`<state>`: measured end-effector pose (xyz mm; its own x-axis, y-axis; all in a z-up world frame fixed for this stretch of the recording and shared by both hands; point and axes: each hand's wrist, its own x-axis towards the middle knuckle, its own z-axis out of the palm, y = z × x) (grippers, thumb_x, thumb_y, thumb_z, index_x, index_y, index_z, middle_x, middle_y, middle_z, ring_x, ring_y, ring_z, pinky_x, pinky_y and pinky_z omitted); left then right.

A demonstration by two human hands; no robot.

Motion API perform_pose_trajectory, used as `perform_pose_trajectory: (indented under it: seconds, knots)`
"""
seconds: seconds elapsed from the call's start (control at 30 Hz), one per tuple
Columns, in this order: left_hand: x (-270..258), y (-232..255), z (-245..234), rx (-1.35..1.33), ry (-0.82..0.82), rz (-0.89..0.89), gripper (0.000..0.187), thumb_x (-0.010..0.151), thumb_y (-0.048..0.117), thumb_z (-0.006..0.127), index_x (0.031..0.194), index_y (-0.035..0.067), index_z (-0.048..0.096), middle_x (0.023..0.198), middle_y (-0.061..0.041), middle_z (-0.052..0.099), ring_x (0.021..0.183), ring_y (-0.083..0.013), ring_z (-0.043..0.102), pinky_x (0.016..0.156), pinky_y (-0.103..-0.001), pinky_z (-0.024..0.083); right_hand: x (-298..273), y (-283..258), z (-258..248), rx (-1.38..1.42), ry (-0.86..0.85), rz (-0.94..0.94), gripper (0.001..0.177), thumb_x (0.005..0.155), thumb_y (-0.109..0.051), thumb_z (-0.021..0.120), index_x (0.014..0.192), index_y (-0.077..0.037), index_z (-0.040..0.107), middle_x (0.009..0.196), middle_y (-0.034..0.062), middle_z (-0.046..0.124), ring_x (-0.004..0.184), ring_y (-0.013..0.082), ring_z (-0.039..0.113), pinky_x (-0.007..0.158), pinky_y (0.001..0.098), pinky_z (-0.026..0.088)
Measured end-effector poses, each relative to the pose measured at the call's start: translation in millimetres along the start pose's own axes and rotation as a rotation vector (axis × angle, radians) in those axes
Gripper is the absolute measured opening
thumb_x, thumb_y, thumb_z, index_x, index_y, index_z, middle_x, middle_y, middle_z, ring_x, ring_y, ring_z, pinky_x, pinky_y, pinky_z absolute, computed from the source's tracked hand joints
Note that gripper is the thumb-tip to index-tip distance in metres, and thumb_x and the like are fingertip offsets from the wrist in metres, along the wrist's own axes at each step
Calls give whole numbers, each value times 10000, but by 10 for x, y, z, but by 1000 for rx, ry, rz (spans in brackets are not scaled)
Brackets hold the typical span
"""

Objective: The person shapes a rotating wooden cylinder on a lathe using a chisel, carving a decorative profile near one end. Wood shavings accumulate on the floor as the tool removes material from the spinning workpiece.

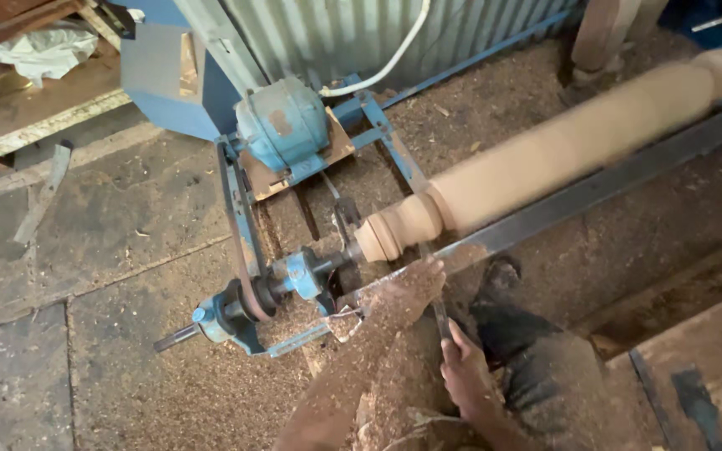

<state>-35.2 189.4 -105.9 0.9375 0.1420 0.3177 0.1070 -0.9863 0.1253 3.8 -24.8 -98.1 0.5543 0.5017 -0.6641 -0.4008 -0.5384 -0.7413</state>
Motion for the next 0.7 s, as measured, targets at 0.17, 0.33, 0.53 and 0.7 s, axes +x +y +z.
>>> perform_pose_trajectory:
  seconds: [0.17, 0.33, 0.53, 0.7]
  knots:
    - [42, 73, 98, -73, -89, -49, 574, 936, 138, 515, 1501, 43, 472, 1535, -141, 525, 1457, -308, 457, 1149, -400, 438, 228, -14, -304, -137, -30, -424, 508, 1030, -270, 556, 1494, -84, 465, 946, -75, 625, 735, 84, 494, 635, 317, 501]
    - [162, 56, 141, -108, -164, -93, 576, 945, 132, 504, 1512, 45, 455, 1547, -138, 514, 1461, -298, 452, 1156, -391, 430, 168, -255, -474, -244, -129, -115, 546, 988, -254, 572, 1517, -134, 515, 594, -14, 437, 527, 107, 385, 482, 328, 389]
    - [201, 97, 179, -144, -220, -145, 578, 956, 125, 492, 1526, 47, 434, 1561, -134, 500, 1466, -286, 447, 1164, -380, 421, 127, -700, -692, -322, -177, 13, 577, 976, -249, 569, 1541, -167, 487, 580, 10, 432, 507, 121, 395, 481, 349, 376]
    - [159, 74, 159, -145, -229, -173, 580, 965, 119, 481, 1537, 49, 417, 1572, -130, 489, 1470, -276, 442, 1170, -370, 413, 211, -942, -836, -468, -256, -53, 572, 979, -263, 563, 1528, -128, 475, 592, 14, 529, 509, 110, 444, 495, 343, 417]
